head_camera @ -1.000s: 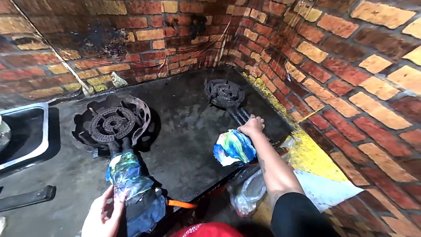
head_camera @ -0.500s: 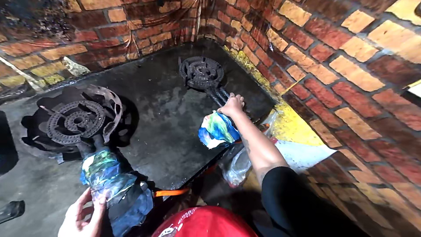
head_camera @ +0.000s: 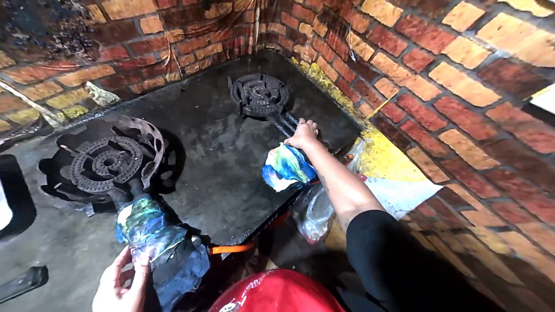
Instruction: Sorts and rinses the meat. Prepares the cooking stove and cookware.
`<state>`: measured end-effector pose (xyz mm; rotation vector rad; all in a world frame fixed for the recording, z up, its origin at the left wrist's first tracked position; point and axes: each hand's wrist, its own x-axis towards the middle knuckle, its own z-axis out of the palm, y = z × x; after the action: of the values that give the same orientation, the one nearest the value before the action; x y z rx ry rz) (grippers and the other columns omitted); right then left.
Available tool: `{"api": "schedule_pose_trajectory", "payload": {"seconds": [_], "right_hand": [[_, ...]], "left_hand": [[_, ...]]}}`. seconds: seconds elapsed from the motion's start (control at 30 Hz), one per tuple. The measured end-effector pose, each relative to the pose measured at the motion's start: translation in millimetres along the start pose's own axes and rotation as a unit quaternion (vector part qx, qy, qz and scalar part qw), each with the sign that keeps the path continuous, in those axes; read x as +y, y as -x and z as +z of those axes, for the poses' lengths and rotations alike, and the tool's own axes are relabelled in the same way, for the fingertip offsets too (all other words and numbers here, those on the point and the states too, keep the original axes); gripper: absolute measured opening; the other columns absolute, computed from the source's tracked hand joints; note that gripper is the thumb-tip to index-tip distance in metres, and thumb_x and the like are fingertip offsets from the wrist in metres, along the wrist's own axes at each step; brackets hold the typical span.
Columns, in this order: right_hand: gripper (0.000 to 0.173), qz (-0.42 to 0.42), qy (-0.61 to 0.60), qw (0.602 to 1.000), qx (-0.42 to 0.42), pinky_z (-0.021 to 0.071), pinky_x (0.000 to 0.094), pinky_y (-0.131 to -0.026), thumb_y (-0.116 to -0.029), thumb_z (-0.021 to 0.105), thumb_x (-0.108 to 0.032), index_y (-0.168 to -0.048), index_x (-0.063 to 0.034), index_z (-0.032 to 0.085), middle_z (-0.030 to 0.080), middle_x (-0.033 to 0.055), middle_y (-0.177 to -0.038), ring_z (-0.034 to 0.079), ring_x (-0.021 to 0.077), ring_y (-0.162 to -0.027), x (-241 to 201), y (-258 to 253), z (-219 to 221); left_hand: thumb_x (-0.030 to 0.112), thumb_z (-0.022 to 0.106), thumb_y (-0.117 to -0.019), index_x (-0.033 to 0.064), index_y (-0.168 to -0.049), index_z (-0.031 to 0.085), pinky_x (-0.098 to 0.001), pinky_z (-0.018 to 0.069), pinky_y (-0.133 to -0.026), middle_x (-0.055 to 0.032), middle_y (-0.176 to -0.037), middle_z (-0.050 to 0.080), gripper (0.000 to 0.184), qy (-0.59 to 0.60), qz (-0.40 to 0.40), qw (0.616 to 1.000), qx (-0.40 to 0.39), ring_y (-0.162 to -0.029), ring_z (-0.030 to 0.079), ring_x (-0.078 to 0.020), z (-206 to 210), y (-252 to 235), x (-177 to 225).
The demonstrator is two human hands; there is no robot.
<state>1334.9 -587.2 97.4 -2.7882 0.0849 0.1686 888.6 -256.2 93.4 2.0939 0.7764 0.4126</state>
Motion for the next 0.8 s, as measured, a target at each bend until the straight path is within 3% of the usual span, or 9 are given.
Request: {"api": "schedule_pose_trajectory", "payload": {"seconds": [0.1,0.13,0.2,0.23,0.27,0.37,0.47,0.7,0.8], "right_hand": [[0.12,-0.017,-0.022,0.999,0.039,0.0379,0.0647,-0.113,-0.0724,0.092,-0.05,-0.159,0.0032,0.028,0.039,0.0341,-0.153,0.037,0.0516,-0.143,-9,26,-5],[0.109,-0.039,-0.022,0.996,0.074,0.0393,0.0653,-0.111,-0.0797,0.088,-0.047,-0.157,0.0047,0.031,0.042,0.0339,-0.15,0.039,0.0519,-0.141,-15,45,-6],[0.057,-0.089,0.038,0.985,0.141,0.043,0.0657,-0.104,-0.093,0.074,-0.02,-0.139,0.0088,0.055,0.054,0.0332,-0.137,0.047,0.0514,-0.133,-26,85,-3],[0.036,-0.105,0.097,0.98,0.141,0.0429,0.066,-0.102,-0.0935,0.065,-0.004,-0.126,0.0107,0.062,0.057,0.0333,-0.131,0.05,0.051,-0.129,-30,99,4],[0.028,-0.106,0.162,0.975,0.111,0.0422,0.0667,-0.101,-0.0938,0.059,0.003,-0.12,0.0126,0.065,0.058,0.0341,-0.13,0.052,0.051,-0.128,-33,108,16],[0.037,-0.05,0.282,0.958,-0.02,0.0431,0.0663,-0.103,-0.1005,0.05,0.003,-0.134,0.0203,0.051,0.047,0.0388,-0.143,0.049,0.0536,-0.132,-49,121,52],[0.045,-0.014,0.307,0.951,-0.022,0.0457,0.0649,-0.1,-0.1038,0.048,-0.001,-0.141,0.0225,0.039,0.045,0.041,-0.143,0.05,0.0538,-0.131,-58,121,68],[0.039,-0.043,0.302,0.951,-0.058,0.0518,0.063,-0.095,-0.1045,0.047,-0.003,-0.135,0.0216,0.047,0.051,0.0385,-0.138,0.057,0.0515,-0.126,-63,155,74],[0.037,-0.083,0.287,0.951,-0.08,0.0498,0.0587,-0.102,-0.1056,0.042,0.001,-0.138,0.0185,0.047,0.047,0.0365,-0.143,0.052,0.051,-0.131,-64,186,64]], "left_hand": [[0.042,0.06,-0.1001,-0.0049,-0.147,0.05,-0.0396,0.0565,-0.09,-0.0279,-0.135,0.06,0.067,-0.022,0.042,0.999,0.0,-0.106,0.068,-0.0257,-2,-1,-10],[0.042,0.06,-0.1006,-0.0055,-0.147,0.05,-0.0413,0.0565,-0.09,-0.0284,-0.133,0.061,0.067,-0.027,0.056,0.998,-0.001,-0.105,0.068,-0.0274,-4,-1,-13],[0.042,0.059,-0.1014,-0.0068,-0.147,0.049,-0.0424,0.0562,-0.09,-0.0291,-0.132,0.061,0.067,-0.022,0.077,0.997,-0.011,-0.105,0.068,-0.0288,-7,-2,-14],[0.043,0.059,-0.1014,-0.0075,-0.146,0.049,-0.0426,0.0562,-0.091,-0.0295,-0.131,0.061,0.068,-0.02,0.09,0.996,-0.012,-0.105,0.068,-0.0294,-7,-3,-15],[0.044,0.058,-0.1017,-0.0073,-0.146,0.05,-0.0427,0.0564,-0.092,-0.0291,-0.13,0.061,0.068,-0.02,0.102,0.995,-0.013,-0.107,0.067,-0.0298,-7,-3,-18],[0.048,0.056,-0.1017,-0.0075,-0.143,0.052,-0.0457,0.0572,-0.09,-0.0296,-0.127,0.062,0.069,-0.033,0.14,0.99,-0.004,-0.107,0.068,-0.0328,-7,-5,-27],[0.05,0.055,-0.1017,-0.0077,-0.142,0.054,-0.0492,0.0565,-0.091,-0.0298,-0.125,0.063,0.07,-0.045,0.166,0.985,-0.005,-0.106,0.068,-0.0362,-7,-9,-35],[0.052,0.053,-0.1015,-0.0056,-0.142,0.054,-0.0534,0.0551,-0.092,-0.03,-0.125,0.062,0.071,-0.065,0.18,0.982,-0.013,-0.107,0.067,-0.0392,-8,-16,-40],[0.059,0.051,-0.0993,-0.0013,-0.143,0.056,-0.0522,0.0558,-0.091,-0.0264,-0.125,0.064,0.074,-0.09,0.172,0.98,-0.038,-0.106,0.068,-0.036,-14,-23,-44]]}}
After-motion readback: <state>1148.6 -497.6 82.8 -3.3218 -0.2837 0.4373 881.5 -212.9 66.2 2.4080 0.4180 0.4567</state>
